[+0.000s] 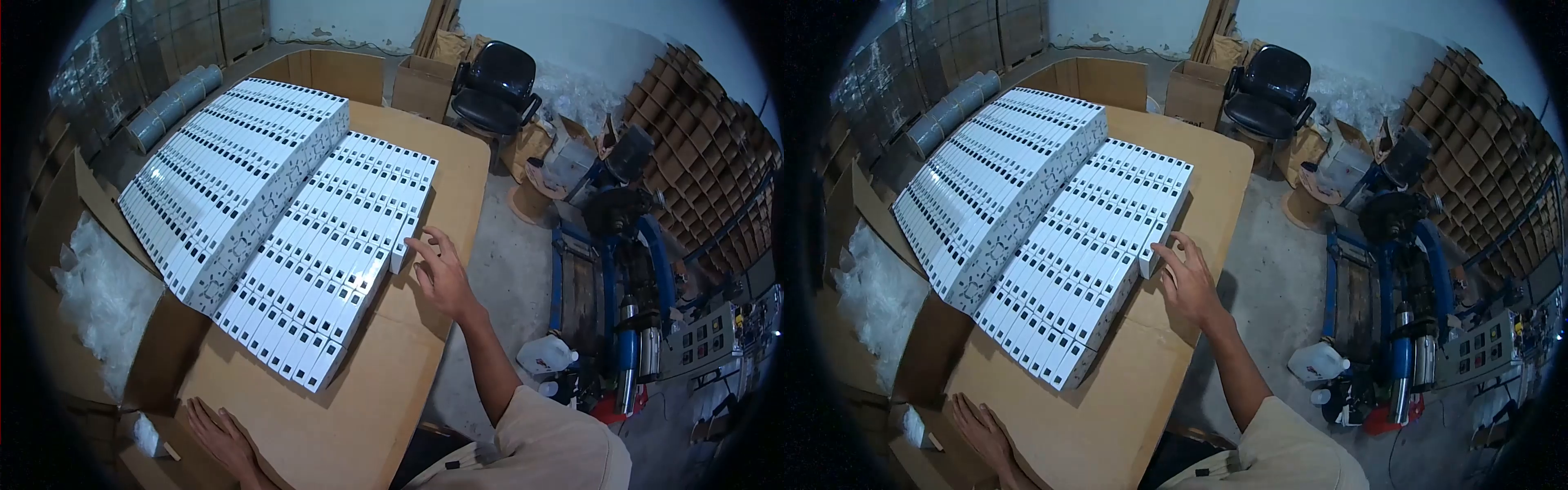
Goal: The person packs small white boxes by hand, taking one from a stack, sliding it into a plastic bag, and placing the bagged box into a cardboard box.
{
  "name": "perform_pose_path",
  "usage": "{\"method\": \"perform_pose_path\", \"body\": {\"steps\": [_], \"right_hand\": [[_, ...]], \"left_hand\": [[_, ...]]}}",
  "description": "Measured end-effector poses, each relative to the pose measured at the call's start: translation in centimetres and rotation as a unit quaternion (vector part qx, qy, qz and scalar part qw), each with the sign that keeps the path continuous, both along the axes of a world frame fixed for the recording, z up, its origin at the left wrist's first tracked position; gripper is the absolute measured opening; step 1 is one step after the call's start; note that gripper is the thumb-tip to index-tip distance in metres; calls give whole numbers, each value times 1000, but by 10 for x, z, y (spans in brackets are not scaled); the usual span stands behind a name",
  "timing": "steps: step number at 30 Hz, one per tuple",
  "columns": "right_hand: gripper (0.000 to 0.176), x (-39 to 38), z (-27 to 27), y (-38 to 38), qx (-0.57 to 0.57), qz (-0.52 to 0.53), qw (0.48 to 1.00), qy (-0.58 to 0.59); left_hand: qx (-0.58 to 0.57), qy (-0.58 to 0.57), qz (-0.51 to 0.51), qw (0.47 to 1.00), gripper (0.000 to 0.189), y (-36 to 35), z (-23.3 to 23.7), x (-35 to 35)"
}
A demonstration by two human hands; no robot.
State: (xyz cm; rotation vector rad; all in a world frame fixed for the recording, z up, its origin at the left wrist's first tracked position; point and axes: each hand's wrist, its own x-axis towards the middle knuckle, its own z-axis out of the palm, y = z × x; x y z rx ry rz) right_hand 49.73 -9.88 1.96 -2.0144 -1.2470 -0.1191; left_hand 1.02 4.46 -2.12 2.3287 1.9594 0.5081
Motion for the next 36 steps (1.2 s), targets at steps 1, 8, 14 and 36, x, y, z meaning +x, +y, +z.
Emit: {"method": "perform_pose_path", "body": {"steps": [1,8,14,36], "right_hand": [[55,1,-3,0,15,3,1000,19],[46,12,-3,-4,78,23,993,83],[43,28,-19,3,141,9,981,132],[37,-101,24,-67,-25,74,991,106]], "left_hand": [[-8,-4,7,1000,57,0,2,2],[7,8,-8,1000,56,3,-6,-4],[27,19,-14,999,56,5,-14,-11],[-5,-50,-29,998,56,-9,1,-6]]}}
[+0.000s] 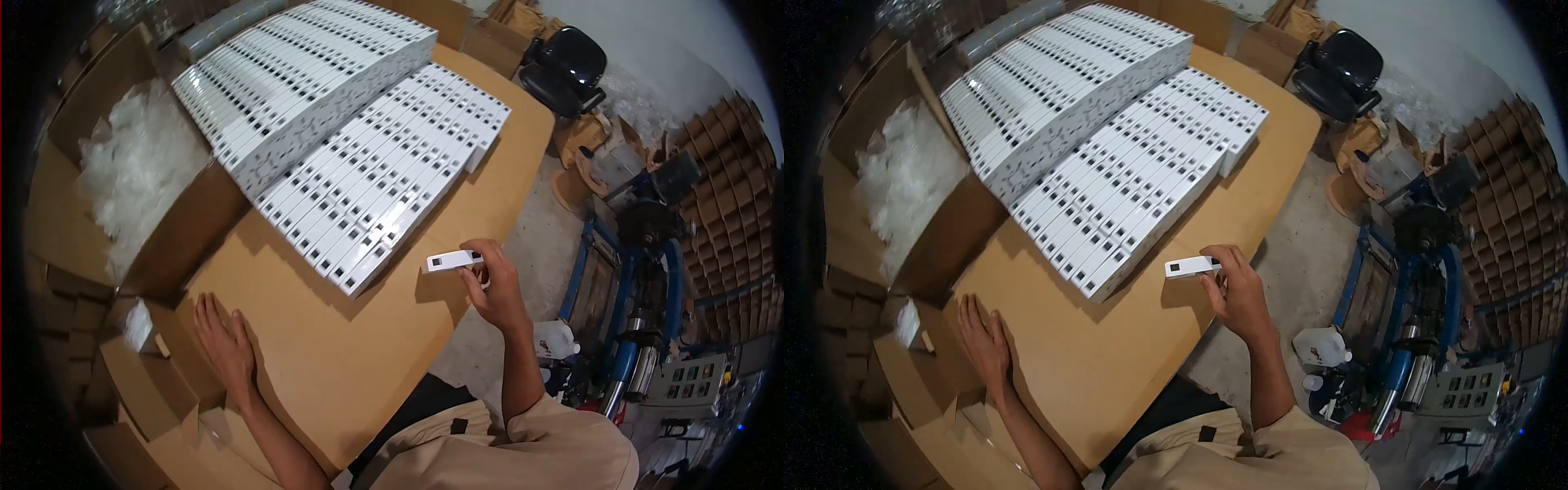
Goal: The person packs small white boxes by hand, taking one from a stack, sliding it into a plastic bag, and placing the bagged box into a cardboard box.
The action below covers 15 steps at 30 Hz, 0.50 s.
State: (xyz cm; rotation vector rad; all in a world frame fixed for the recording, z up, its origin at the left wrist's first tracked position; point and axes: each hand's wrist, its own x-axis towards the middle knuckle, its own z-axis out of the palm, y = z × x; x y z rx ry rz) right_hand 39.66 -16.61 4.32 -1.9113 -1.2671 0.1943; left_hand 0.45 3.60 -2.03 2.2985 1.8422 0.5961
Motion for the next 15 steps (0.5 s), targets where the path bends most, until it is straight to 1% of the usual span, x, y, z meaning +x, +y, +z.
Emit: {"method": "perform_pose_path", "body": {"steps": [3,6,10,11,14,15], "right_hand": [[37,-31,8,7,-3,34,999,8],[36,-62,14,18,-7,76,997,25],[34,-104,14,37,-11,136,990,25],[35,-113,14,42,-7,154,988,26],[36,-141,16,58,4,199,980,29],[36,-151,18,63,8,212,977,29]], "left_hand": [[-8,-25,-5,1000,57,-1,2,1],[-11,-23,-1,1000,55,-1,5,0],[-15,-73,-10,997,49,2,2,-8],[-3,-104,-11,995,45,2,4,-7],[-33,-181,-7,983,42,5,5,-11],[-11,-169,2,986,41,8,-1,-12]]}}
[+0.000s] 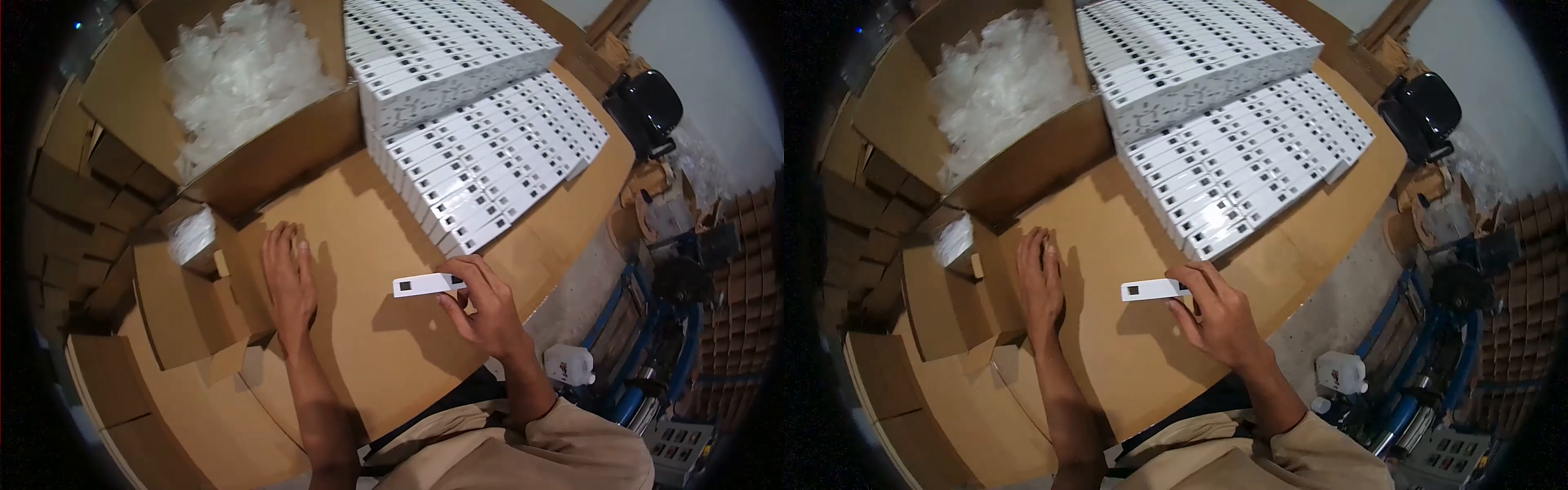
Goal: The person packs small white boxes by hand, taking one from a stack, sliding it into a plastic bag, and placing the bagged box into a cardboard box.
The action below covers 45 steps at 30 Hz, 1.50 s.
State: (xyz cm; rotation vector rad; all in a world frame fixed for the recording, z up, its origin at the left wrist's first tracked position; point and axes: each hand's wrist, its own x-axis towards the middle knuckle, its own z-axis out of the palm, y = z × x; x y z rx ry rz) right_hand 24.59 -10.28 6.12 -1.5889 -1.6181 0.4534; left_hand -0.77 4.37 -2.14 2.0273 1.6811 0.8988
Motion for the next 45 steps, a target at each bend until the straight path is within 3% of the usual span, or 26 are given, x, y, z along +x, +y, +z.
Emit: {"method": "perform_pose_path", "body": {"steps": [9,13,14,17,22,25,29,30,33,35,38,45], "right_hand": [[36,-61,-8,91,16,84,996,15],[33,-75,-20,133,45,112,992,19],[33,-78,-20,140,38,118,992,26],[33,-88,-20,151,25,125,990,51],[33,-89,-31,155,-10,146,986,74],[31,-88,-57,164,82,163,966,184],[18,-81,-69,170,4,147,936,320],[21,-78,-72,171,4,150,945,292],[32,-78,-92,176,-7,154,919,362],[40,-73,-94,180,-9,138,950,279],[46,-73,-87,183,-17,126,966,224],[47,-74,-73,179,-48,136,969,201]], "left_hand": [[-27,-189,36,981,40,2,20,0],[-30,-214,69,974,39,5,23,-2],[23,-221,84,971,38,8,19,0],[-59,-253,118,958,42,1,39,4],[-76,-311,123,939,35,4,29,0],[-57,-347,95,931,26,7,18,-6],[-24,-372,50,926,28,12,8,-5],[-34,-366,45,929,33,11,10,-5],[-51,-338,39,939,44,9,20,-4],[-39,-306,49,950,47,8,22,-4],[-19,-209,62,976,35,7,16,-8],[-9,-188,72,980,34,8,14,-8]]}}
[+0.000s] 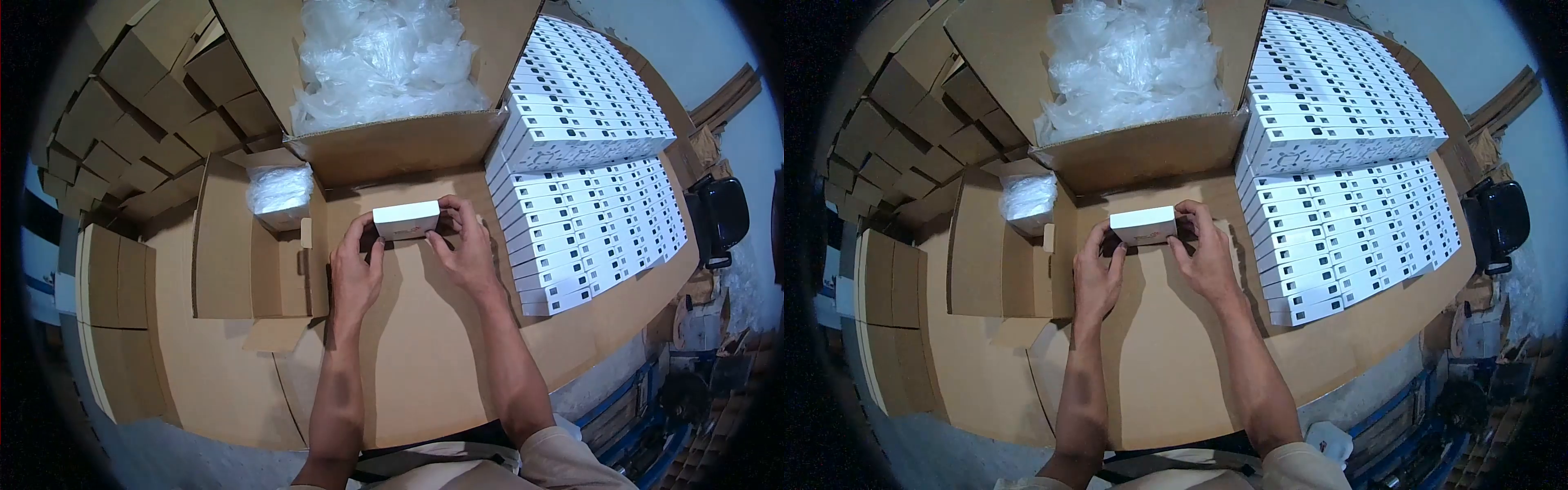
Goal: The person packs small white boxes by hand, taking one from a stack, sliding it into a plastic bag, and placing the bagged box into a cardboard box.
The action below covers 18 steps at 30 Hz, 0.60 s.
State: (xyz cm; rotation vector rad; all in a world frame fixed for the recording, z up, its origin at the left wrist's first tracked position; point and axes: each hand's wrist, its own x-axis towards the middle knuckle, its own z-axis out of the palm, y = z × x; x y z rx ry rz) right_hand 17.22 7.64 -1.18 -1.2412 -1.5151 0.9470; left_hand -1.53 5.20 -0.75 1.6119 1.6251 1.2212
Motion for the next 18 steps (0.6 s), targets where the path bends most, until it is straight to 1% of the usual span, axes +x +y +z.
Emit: {"method": "perform_pose_path", "body": {"steps": [3,8,11,14,17,18], "right_hand": [[46,1,1,0,6,8,1000,0],[52,5,0,1,3,10,999,-35],[54,6,3,1,-1,17,999,-43],[56,9,8,-2,8,23,999,-37],[59,16,1,-2,6,9,1000,-6],[61,19,-3,1,7,3,1000,7]], "left_hand": [[-1,4,0,1000,34,0,-2,-1],[-2,5,2,1000,34,1,-3,-1],[-48,-27,-11,998,42,0,4,-1],[26,-49,1,998,52,2,-4,2],[56,-47,37,997,58,-1,-2,2],[83,-21,49,995,57,-2,3,4]]}}
